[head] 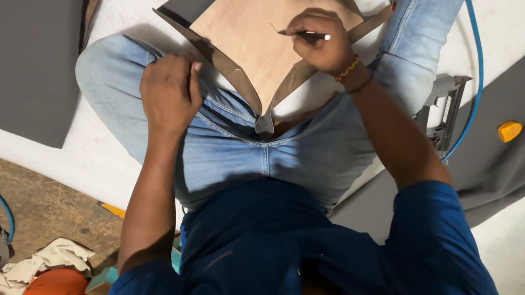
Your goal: The person sits on the floor and stretches a piece of brown fabric over a wooden board, folding the edges over the back. They use a pneumatic staple gun to fasten the fabric to the board, mark the fabric with a pen, and use a rotary tool on the board edge before continuing to fold and staple the fabric around the panel.
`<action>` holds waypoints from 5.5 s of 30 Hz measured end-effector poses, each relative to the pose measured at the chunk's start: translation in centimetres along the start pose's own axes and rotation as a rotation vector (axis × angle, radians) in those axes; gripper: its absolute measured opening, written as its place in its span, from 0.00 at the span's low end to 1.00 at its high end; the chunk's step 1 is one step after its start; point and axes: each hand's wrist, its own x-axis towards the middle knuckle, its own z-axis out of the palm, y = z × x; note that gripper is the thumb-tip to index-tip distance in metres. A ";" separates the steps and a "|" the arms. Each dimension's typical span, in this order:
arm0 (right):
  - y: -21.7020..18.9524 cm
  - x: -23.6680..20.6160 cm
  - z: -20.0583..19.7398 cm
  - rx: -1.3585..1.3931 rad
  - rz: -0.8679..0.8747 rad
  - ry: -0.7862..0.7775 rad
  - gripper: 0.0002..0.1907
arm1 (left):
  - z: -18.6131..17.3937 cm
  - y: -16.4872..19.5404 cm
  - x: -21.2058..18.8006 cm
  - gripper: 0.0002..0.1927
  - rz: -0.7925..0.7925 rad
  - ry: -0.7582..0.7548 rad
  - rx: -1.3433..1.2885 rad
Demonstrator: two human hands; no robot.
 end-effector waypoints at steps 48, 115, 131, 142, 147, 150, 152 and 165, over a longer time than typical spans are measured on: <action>-8.3 -5.3 5.4 0.698 0.318 0.070 0.04 | -0.1 5.5 -2.2 0.21 -0.118 -0.130 -0.604; -6.2 -11.2 -3.0 0.378 0.472 0.750 0.12 | 5.3 16.0 1.7 0.20 0.365 -0.381 -0.721; -3.7 -6.9 2.3 0.139 0.386 0.873 0.18 | 21.6 6.5 7.8 0.27 -0.100 -0.018 -0.410; -3.8 -6.2 5.1 0.324 0.339 0.896 0.18 | 12.9 11.2 5.4 0.37 0.036 -0.410 -0.924; -2.7 -6.1 5.3 0.454 0.351 0.886 0.16 | 10.8 13.7 4.9 0.38 0.147 -0.387 -0.469; -2.8 -5.4 5.5 0.393 0.342 0.878 0.16 | 10.3 13.2 6.7 0.41 0.117 -0.393 -0.726; -2.9 -5.1 5.8 0.219 0.313 0.857 0.15 | 10.5 12.5 8.0 0.42 0.063 -0.401 -0.933; -3.3 -6.4 3.0 0.810 0.505 0.807 0.14 | 9.9 16.4 7.2 0.42 0.168 -0.324 -0.476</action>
